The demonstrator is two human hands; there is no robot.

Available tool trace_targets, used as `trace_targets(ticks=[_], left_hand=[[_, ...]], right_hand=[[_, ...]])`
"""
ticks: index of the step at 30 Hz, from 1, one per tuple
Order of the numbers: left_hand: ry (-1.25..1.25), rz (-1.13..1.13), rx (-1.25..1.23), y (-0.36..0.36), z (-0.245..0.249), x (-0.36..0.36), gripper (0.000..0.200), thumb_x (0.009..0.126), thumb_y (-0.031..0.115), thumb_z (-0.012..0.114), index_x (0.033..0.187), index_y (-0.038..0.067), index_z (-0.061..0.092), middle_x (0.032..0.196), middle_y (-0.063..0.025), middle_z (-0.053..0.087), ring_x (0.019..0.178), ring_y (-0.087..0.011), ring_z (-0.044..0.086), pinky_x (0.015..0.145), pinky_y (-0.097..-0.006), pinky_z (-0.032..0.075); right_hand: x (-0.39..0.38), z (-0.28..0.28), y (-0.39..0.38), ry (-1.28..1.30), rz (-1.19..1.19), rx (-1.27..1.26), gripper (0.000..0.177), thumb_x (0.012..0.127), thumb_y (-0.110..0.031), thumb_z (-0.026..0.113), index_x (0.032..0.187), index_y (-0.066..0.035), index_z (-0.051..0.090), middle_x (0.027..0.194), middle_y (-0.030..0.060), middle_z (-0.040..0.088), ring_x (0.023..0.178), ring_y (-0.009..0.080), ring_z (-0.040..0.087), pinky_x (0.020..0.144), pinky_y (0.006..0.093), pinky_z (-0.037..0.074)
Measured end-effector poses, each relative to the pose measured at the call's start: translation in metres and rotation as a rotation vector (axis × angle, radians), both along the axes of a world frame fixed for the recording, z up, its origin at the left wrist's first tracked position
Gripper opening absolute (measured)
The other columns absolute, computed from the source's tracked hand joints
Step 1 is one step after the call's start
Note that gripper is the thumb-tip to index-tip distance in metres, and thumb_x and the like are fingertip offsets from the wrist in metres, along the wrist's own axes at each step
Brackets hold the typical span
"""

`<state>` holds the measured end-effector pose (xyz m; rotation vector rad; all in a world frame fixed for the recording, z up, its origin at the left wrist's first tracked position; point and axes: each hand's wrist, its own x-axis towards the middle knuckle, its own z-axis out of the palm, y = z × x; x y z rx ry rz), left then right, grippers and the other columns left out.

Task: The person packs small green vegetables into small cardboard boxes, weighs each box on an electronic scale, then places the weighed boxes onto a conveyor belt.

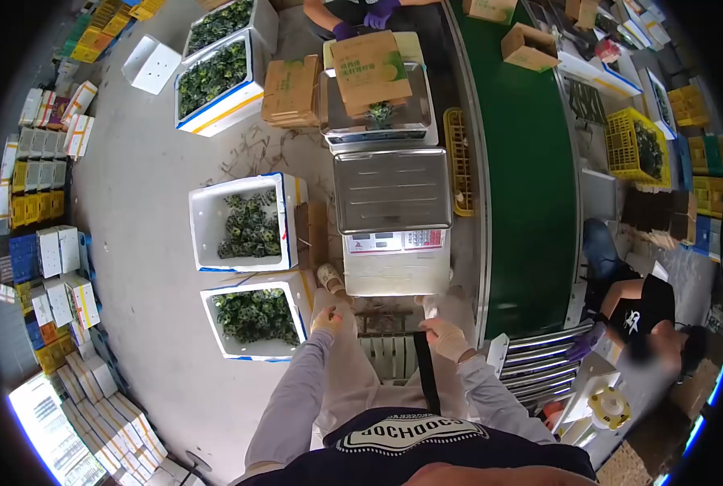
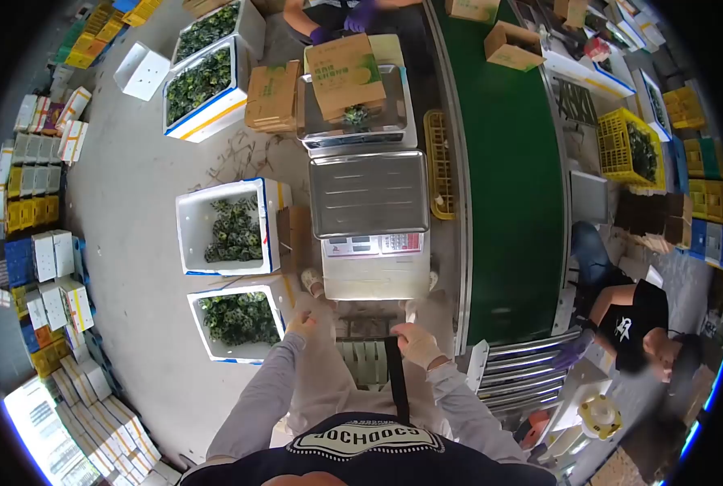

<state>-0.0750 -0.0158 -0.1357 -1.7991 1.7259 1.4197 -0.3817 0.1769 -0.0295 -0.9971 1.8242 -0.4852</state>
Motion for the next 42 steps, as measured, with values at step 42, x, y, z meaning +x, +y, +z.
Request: trace_targets(ticks=[42], left_hand=[[-0.043, -1.188, -0.667, -0.026, 0.034, -0.044, 0.050, 0.083, 0.032, 0.063, 0.128, 0.011, 0.059, 0.101, -0.0238, 0.068, 0.096, -0.0391, 0.065, 0.086, -0.0451, 0.052]], right_hand=[[0.107, -0.093, -0.016, 0.917, 0.109, -1.089, 0.054, 0.072, -0.025, 0.077, 0.122, -0.011, 0.060, 0.140, 0.0190, 0.044, 0.132, 0.0435, 0.037, 0.107, 0.0554, 0.033]])
